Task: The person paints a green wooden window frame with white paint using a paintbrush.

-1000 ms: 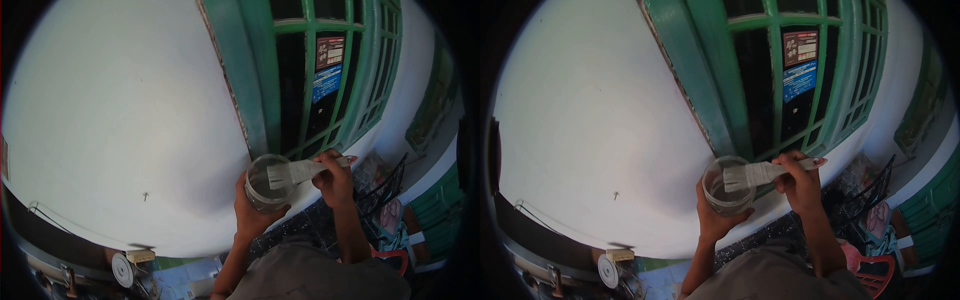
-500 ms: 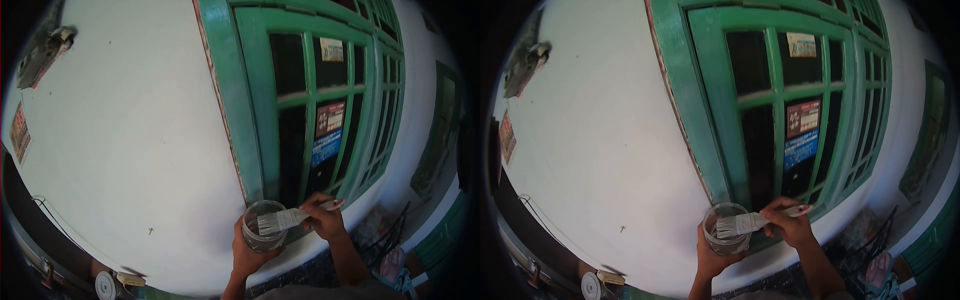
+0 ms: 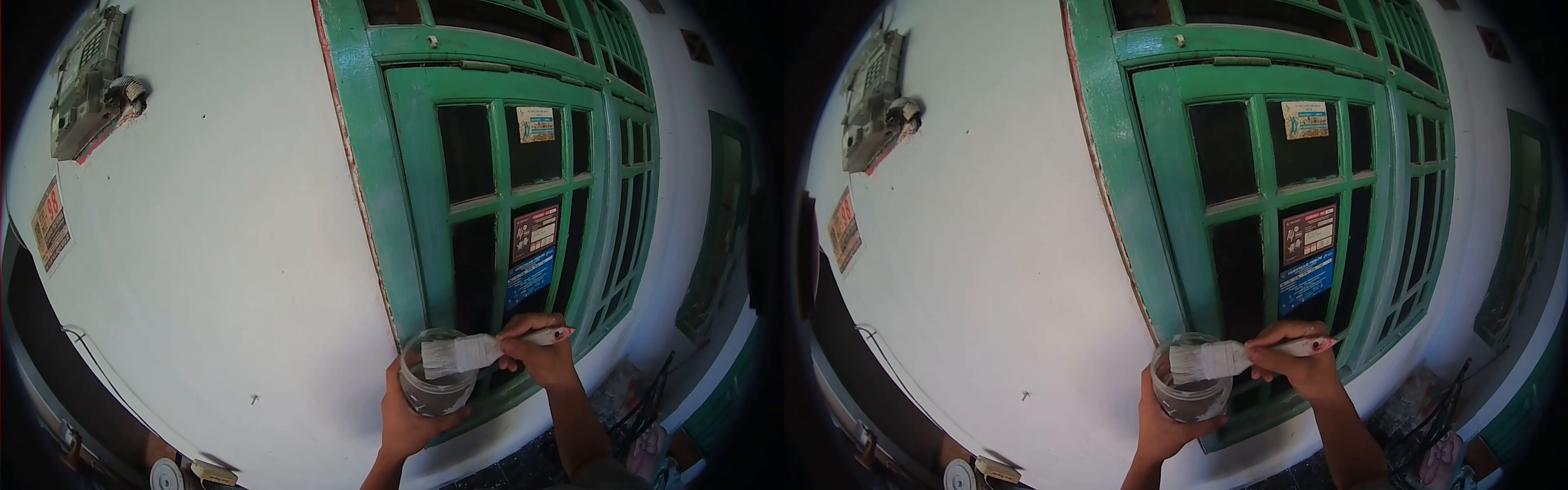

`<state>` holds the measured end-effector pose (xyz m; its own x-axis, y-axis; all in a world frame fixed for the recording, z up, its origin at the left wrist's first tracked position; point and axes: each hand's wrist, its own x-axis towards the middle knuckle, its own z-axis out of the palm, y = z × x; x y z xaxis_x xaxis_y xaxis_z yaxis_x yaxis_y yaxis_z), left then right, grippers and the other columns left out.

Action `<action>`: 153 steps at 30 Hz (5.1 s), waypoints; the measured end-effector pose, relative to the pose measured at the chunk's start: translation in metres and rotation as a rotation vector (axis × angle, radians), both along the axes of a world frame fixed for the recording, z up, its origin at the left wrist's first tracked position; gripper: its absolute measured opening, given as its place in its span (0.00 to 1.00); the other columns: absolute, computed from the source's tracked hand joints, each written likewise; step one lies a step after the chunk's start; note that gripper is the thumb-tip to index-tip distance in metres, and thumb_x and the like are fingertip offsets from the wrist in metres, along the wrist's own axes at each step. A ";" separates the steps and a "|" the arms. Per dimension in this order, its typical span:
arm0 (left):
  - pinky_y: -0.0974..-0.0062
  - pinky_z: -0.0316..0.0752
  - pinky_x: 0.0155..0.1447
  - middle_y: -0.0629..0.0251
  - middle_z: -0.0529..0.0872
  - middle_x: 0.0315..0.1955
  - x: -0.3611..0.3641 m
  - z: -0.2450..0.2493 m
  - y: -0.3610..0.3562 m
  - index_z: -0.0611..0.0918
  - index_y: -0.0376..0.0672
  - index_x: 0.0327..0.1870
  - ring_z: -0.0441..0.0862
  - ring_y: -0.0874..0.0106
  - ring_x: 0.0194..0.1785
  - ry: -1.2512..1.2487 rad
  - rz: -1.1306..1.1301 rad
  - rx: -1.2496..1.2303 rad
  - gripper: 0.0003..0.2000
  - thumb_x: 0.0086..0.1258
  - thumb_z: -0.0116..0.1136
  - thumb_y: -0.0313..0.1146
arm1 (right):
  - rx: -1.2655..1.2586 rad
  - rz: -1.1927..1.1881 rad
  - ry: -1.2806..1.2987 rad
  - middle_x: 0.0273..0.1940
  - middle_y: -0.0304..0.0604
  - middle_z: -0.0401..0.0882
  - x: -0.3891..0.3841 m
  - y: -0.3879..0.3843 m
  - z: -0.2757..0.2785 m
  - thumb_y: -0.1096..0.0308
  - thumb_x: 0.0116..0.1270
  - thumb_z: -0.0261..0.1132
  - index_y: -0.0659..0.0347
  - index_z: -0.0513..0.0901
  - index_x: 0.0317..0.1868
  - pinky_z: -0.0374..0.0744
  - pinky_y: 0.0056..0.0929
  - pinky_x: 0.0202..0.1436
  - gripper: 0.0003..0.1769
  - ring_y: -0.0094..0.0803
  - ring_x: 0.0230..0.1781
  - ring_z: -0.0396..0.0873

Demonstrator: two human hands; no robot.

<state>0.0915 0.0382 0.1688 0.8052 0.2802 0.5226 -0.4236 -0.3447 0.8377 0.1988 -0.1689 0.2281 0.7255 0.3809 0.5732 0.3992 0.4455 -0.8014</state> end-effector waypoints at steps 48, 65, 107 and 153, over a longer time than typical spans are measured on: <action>0.61 0.76 0.71 0.55 0.71 0.67 -0.055 -0.012 0.036 0.65 0.36 0.70 0.76 0.61 0.69 0.125 0.050 -0.114 0.56 0.35 0.91 0.34 | 0.708 -0.639 -0.334 0.33 0.43 0.88 0.021 0.115 0.136 0.73 0.72 0.71 0.68 0.85 0.41 0.79 0.17 0.26 0.06 0.21 0.26 0.86; 0.62 0.81 0.65 0.51 0.84 0.60 -0.051 -0.017 0.034 0.65 0.42 0.72 0.85 0.58 0.63 0.072 0.137 -0.014 0.55 0.40 0.90 0.34 | 0.762 -0.626 -0.420 0.27 0.41 0.86 0.010 0.110 0.199 0.77 0.66 0.69 0.67 0.84 0.32 0.79 0.19 0.27 0.04 0.21 0.23 0.84; 0.61 0.79 0.68 0.53 0.77 0.63 -0.051 -0.008 0.033 0.64 0.37 0.70 0.81 0.59 0.66 0.056 0.189 -0.080 0.56 0.36 0.91 0.33 | 0.838 -0.731 -0.402 0.29 0.41 0.87 0.035 0.133 0.214 0.74 0.68 0.70 0.66 0.85 0.34 0.81 0.20 0.29 0.05 0.23 0.24 0.85; 0.62 0.81 0.66 0.52 0.80 0.63 -0.062 -0.012 0.035 0.65 0.39 0.71 0.83 0.59 0.64 0.029 0.163 -0.011 0.55 0.39 0.90 0.34 | 0.384 -0.734 -0.598 0.31 0.38 0.89 0.022 0.084 0.191 0.71 0.67 0.71 0.61 0.92 0.49 0.81 0.20 0.38 0.12 0.19 0.29 0.82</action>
<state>0.0295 0.0735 0.1570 0.7636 0.4137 0.4958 -0.3381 -0.3980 0.8528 0.2205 -0.0850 0.4187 0.2611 -0.3286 0.9076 0.9649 0.1149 -0.2360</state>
